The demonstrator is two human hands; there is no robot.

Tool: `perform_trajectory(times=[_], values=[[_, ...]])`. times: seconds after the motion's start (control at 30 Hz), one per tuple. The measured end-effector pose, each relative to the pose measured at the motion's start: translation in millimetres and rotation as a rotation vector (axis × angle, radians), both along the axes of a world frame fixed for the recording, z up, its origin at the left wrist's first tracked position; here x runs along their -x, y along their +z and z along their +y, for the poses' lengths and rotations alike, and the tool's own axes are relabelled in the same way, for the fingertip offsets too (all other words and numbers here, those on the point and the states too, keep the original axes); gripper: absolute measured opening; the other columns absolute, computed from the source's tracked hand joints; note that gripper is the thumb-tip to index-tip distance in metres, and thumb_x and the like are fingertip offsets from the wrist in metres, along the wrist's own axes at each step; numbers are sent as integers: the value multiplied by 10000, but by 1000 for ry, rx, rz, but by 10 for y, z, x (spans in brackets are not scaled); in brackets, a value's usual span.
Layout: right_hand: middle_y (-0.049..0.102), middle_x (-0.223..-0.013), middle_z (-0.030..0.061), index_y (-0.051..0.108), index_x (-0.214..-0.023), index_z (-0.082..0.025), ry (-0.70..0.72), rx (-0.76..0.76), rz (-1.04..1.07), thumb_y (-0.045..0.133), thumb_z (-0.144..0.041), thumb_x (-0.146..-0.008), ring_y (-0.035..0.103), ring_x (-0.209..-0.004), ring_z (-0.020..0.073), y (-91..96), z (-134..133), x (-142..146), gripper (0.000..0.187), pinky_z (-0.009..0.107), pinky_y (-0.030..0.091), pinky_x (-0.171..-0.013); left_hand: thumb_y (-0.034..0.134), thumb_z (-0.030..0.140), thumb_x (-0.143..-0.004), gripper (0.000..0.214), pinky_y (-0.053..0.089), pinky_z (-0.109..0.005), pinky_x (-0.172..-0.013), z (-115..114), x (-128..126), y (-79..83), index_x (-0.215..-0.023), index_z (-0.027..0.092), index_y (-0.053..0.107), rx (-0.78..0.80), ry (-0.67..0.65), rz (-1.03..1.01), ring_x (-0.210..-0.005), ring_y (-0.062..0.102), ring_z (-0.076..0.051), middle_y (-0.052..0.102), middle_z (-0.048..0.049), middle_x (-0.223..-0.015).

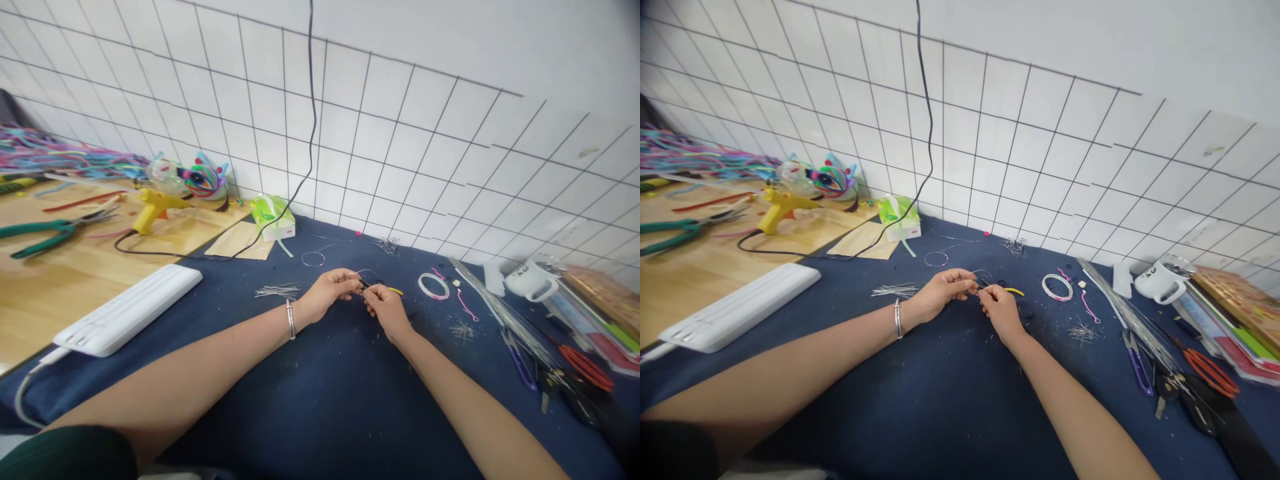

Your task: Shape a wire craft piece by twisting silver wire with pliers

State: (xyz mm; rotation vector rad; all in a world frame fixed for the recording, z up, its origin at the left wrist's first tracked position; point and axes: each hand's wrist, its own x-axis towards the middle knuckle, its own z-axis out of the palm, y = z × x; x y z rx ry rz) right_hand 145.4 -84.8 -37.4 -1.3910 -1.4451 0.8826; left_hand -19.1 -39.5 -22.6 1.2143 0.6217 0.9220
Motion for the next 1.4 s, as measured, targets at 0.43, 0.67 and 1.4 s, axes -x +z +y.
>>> perform_trajectory(times=[0.43, 0.67, 1.4], values=[[552, -652, -11, 557, -787, -167, 46, -4, -131, 452, -466, -789, 477, -524, 85, 4, -13, 9, 317, 198, 362, -483, 619, 319, -727, 296, 424, -252, -670, 17, 24, 34, -955, 133, 586, -17, 40, -78, -776, 600, -150, 641, -70, -821], [534, -636, -27, 568, -755, -175, 124, -27, -236, 480, -403, -790, 469, -561, 88, 100, -55, 31, 247, 208, 364, -543, 619, 346, -721, 262, 432, -235, -621, -29, 81, 43, -866, 130, 582, 45, 53, -38, -679, 588, -117, 625, -50, -760], [618, -835, 6, 615, -835, -222, 434, -191, -715, 469, -295, -816, 552, -756, 129, 462, 656, 913, 164, 247, 406, -699, 628, 294, -691, 183, 463, -249, -651, -595, 703, 212, -753, 124, 600, 135, -421, -74, -613, 533, -86, 561, -1, -657]])
